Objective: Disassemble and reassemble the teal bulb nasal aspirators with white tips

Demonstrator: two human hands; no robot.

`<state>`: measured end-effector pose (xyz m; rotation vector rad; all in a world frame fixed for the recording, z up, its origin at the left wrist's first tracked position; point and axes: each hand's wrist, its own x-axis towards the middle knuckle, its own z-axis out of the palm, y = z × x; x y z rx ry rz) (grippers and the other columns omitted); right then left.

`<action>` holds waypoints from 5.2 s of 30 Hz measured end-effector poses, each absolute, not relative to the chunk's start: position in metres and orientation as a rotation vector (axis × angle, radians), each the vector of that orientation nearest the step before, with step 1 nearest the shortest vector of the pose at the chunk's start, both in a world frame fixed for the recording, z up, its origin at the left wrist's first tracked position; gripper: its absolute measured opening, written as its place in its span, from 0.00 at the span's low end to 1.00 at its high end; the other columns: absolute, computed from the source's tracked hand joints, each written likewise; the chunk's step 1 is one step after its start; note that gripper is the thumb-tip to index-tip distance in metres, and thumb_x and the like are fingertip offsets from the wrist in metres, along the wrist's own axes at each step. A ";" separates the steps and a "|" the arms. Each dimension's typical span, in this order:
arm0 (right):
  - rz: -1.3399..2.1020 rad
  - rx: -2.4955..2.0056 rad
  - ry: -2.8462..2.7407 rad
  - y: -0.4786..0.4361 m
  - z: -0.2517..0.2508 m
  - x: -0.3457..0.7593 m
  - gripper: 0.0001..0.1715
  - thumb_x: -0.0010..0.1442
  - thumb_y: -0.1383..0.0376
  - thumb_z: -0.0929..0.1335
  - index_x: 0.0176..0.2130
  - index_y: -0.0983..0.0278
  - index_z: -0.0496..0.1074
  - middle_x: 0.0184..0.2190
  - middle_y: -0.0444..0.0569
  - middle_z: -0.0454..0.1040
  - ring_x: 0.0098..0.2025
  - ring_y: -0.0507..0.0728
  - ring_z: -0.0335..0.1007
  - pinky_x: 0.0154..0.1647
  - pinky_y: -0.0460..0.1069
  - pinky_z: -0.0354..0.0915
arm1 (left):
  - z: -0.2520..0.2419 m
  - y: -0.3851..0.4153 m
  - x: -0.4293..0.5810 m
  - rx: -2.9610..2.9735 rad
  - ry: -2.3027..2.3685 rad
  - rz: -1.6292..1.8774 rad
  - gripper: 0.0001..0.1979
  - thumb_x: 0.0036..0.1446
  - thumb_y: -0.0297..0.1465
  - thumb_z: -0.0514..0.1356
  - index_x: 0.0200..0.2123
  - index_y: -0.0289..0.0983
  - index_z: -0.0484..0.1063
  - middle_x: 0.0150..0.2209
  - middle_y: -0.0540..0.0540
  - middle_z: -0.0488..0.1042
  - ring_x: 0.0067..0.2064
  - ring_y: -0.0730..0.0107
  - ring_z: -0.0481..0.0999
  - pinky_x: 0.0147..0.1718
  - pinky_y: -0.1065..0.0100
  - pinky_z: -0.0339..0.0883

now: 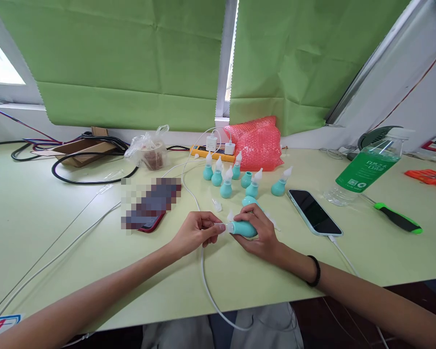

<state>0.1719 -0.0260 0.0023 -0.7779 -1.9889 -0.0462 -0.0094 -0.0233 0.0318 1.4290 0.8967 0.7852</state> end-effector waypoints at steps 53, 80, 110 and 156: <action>0.908 -1.176 -1.792 -0.028 0.024 0.173 0.14 0.39 0.59 0.72 0.27 0.66 0.73 0.18 0.45 0.72 0.19 0.51 0.67 0.19 0.44 0.64 | 0.022 -0.004 -0.028 2.721 1.389 0.966 0.13 0.51 0.33 0.54 0.38 0.34 0.71 0.41 0.38 0.67 0.42 0.56 0.62 0.38 0.54 0.61; -0.074 -0.874 -2.008 -0.022 0.009 0.178 0.11 0.48 0.62 0.68 0.34 0.63 0.70 0.25 0.46 0.74 0.26 0.51 0.69 0.26 0.45 0.65 | 0.031 -0.007 -0.022 1.302 0.673 0.850 0.15 0.44 0.29 0.61 0.38 0.31 0.70 0.32 0.43 0.73 0.32 0.68 0.72 0.37 0.62 0.67; -0.044 -0.999 -2.164 -0.031 0.011 0.173 0.12 0.50 0.61 0.66 0.33 0.68 0.71 0.22 0.48 0.72 0.24 0.53 0.68 0.24 0.46 0.60 | 0.022 -0.008 -0.019 1.343 0.791 0.799 0.15 0.41 0.30 0.64 0.33 0.27 0.72 0.21 0.46 0.74 0.22 0.73 0.73 0.26 0.70 0.70; 0.156 -1.349 -1.583 0.037 0.024 0.268 0.17 0.54 0.53 0.61 0.38 0.62 0.64 0.31 0.47 0.69 0.35 0.55 0.66 0.36 0.50 0.61 | 0.004 0.010 -0.019 2.859 1.333 0.632 0.13 0.56 0.27 0.48 0.44 0.35 0.64 0.49 0.42 0.65 0.51 0.58 0.61 0.47 0.54 0.59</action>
